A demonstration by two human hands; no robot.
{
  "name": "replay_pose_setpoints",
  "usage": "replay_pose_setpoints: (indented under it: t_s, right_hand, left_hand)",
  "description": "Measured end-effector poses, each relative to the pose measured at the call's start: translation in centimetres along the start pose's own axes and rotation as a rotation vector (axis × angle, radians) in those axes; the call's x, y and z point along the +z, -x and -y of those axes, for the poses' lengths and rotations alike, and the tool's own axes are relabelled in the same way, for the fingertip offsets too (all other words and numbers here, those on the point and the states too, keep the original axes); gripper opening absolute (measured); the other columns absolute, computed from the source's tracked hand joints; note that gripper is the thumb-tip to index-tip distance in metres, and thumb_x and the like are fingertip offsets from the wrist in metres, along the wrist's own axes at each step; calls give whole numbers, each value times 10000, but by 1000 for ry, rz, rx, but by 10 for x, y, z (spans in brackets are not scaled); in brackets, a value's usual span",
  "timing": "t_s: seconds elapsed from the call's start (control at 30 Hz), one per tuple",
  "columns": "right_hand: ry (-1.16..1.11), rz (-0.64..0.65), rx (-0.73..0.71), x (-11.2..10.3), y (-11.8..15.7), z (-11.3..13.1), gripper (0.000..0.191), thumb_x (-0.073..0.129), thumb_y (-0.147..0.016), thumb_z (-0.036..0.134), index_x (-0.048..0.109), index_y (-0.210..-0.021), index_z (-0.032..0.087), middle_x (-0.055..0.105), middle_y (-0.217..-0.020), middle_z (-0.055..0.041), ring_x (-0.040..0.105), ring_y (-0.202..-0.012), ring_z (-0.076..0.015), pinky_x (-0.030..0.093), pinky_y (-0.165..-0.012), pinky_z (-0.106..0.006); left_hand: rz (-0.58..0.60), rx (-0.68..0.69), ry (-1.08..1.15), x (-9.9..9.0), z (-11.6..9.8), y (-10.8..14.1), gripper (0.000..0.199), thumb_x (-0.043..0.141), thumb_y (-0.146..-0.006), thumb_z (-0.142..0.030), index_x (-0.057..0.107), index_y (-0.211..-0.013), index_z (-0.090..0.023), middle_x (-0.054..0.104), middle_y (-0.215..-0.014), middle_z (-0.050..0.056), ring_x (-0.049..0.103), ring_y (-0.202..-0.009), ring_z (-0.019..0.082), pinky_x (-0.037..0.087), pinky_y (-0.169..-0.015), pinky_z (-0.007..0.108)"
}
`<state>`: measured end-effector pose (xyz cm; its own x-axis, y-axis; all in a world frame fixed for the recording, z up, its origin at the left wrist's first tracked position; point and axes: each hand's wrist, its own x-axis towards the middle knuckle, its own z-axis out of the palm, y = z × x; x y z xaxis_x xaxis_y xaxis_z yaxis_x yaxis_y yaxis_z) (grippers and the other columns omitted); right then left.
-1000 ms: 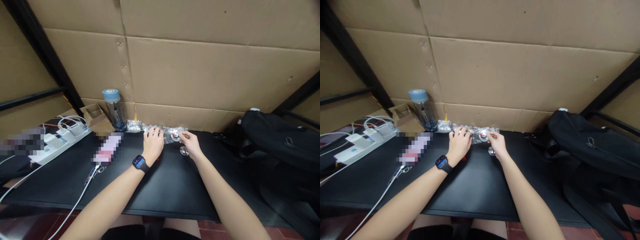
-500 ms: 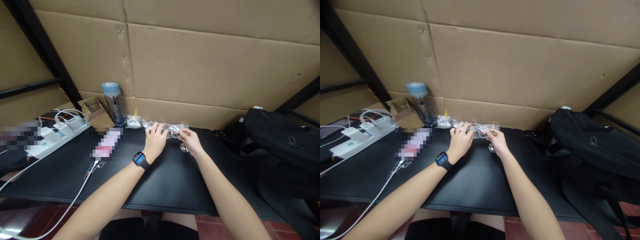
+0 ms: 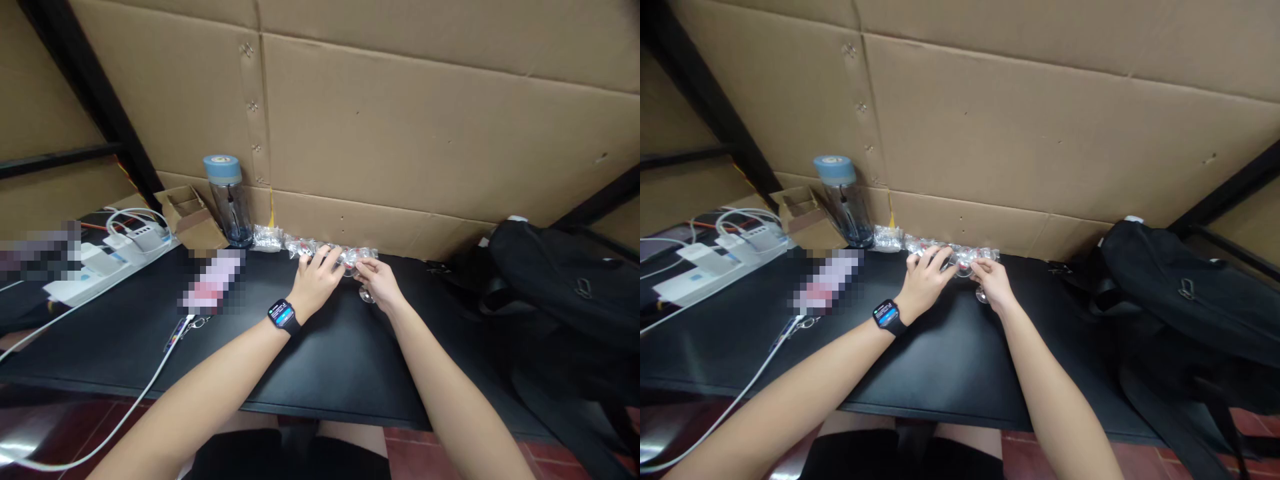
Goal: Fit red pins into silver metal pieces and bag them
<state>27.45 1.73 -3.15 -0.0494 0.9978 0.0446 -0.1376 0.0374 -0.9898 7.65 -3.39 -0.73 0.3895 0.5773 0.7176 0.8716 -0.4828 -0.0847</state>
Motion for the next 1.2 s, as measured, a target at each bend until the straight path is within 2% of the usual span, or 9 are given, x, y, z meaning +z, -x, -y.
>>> replay_pose_setpoints:
  t_s: [0.2,0.4,0.6,0.8,1.07,1.2]
  right_hand:
    - [-6,12,20,0,1,3,368,885,-643,422,740,-870,170,743,-852,-53,664,-752,-157,525,-706,-272]
    - [0,9,49,1,4,6,358,879,-653,429,745,-849,161,728,-783,-44,631,-658,-132,500,-645,-260]
    - [42,22,64,0,4,6,382,862,-672,464,756,-864,151,740,-798,-72,650,-666,-155,513,-641,-282]
    - [83,4,72,-2,5,9,442,883,-634,443,746,-923,139,724,-743,-56,604,-586,-126,479,-569,-262]
    - [97,31,50,-2,6,9,464,874,-648,424,696,-985,160,676,-631,-8,561,-529,-118,443,-554,-260]
    - [77,54,49,-3,6,9,466,865,-666,431,678,-1013,181,696,-679,-18,588,-551,-132,465,-574,-274]
  left_hand:
    - [-84,34,-29,3,2,0,181,562,-965,-215,732,-977,-276,611,-1391,39,512,-1257,272,287,-903,455]
    - [-130,51,-31,5,3,1,192,565,-969,-207,727,-881,-261,632,-1371,17,529,-1236,259,273,-870,445]
    - [-188,92,-28,6,3,1,213,549,-986,-218,740,-949,-305,637,-1369,-12,535,-1213,243,265,-847,440]
    - [-199,115,-34,3,1,1,220,548,-990,-220,731,-1033,-335,618,-1397,-34,537,-1186,230,268,-831,436]
    - [-238,129,-19,7,3,1,205,575,-975,-217,746,-945,-325,657,-1337,-48,546,-1171,215,269,-842,429]
    - [-255,145,-12,8,3,1,194,593,-961,-212,747,-890,-304,681,-1297,-40,556,-1158,214,268,-833,425]
